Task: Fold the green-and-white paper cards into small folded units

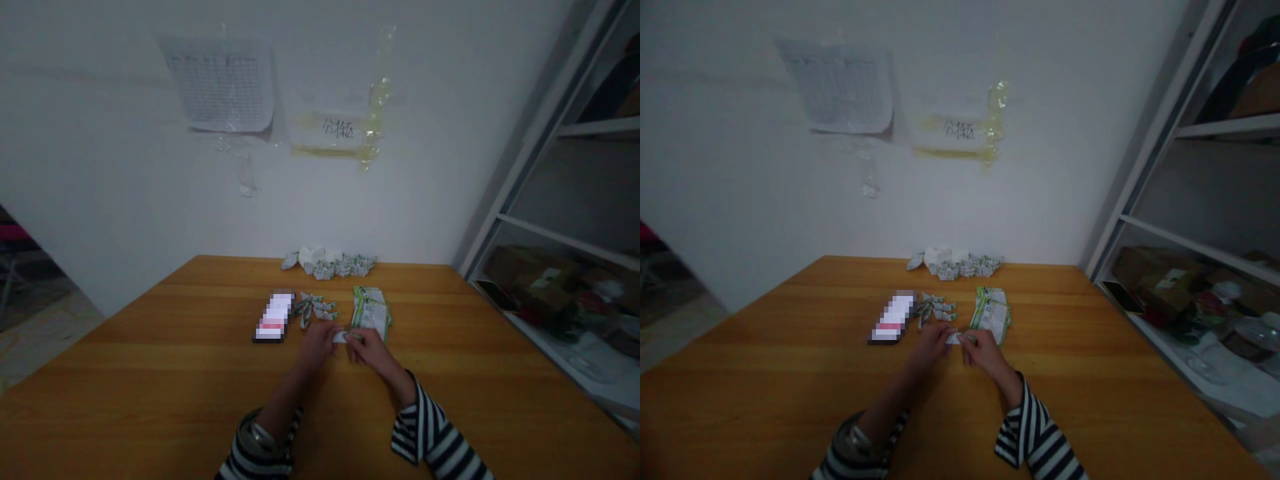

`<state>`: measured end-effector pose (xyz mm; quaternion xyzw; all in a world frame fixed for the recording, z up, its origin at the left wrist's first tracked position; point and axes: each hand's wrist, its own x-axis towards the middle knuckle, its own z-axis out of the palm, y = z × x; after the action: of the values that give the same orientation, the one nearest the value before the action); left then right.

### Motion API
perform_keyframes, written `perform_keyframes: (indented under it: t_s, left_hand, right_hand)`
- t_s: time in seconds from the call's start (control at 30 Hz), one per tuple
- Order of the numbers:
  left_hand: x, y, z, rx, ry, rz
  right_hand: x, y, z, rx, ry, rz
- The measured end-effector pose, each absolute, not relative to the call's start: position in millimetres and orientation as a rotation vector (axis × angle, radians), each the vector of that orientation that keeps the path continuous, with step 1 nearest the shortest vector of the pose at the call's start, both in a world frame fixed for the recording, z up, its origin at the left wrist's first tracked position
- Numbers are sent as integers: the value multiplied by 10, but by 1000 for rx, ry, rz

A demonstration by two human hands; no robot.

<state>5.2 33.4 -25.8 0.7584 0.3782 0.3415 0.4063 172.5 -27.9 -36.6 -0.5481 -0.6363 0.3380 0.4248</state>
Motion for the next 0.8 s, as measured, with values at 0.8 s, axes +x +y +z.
perform_keyframes:
  t_s: [0.8]
  left_hand:
    - [-120, 404, -30, 1376, 1262, 1825]
  right_hand:
    - [1970, -297, -336, -1788, -1966, 111]
